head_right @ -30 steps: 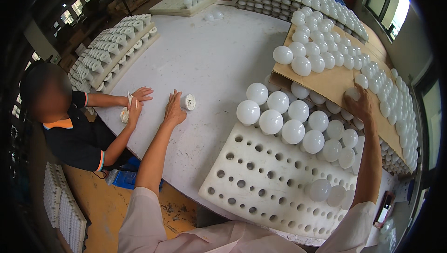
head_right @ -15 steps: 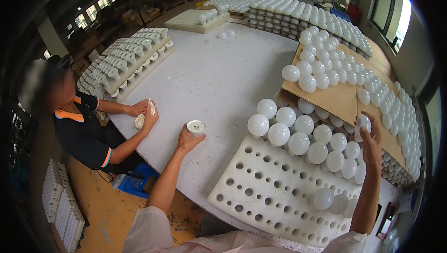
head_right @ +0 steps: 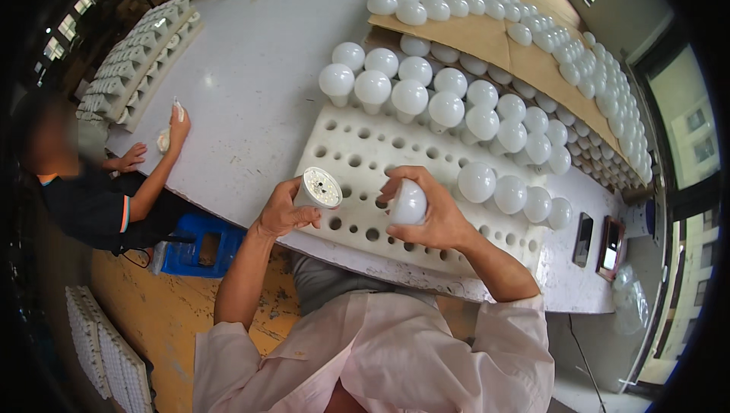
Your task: The person assembles light bulbs by pressing diffuser covers onto bulb bases by hand and placing the assembled bulbs into slots in a foam holder.
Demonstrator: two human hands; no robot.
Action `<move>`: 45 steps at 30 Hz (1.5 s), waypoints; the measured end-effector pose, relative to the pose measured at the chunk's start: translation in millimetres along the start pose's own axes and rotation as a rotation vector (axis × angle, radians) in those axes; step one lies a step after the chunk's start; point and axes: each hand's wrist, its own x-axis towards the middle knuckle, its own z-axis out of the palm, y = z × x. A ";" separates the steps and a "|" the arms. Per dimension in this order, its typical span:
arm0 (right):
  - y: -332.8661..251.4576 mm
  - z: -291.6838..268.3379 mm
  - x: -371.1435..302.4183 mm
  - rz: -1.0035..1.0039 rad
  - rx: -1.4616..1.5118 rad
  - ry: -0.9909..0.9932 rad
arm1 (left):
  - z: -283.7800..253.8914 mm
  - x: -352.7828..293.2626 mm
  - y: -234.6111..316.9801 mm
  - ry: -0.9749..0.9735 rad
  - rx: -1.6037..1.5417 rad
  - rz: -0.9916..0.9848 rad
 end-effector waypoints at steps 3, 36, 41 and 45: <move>12.2 0.1 -4.4 0.088 -0.189 -0.035 | 12.2 13.8 -6.5 -0.090 0.057 -0.087; 53.8 5.7 -9.9 -0.030 -0.384 -0.064 | 43.4 47.7 -13.5 -0.209 0.548 -0.300; 44.7 10.0 -8.6 -0.025 -0.471 -0.104 | 44.2 46.6 -14.1 -0.207 0.636 -0.310; 47.2 12.9 -8.8 -0.102 -0.527 -0.137 | 41.9 43.7 -20.0 -0.228 0.750 -0.227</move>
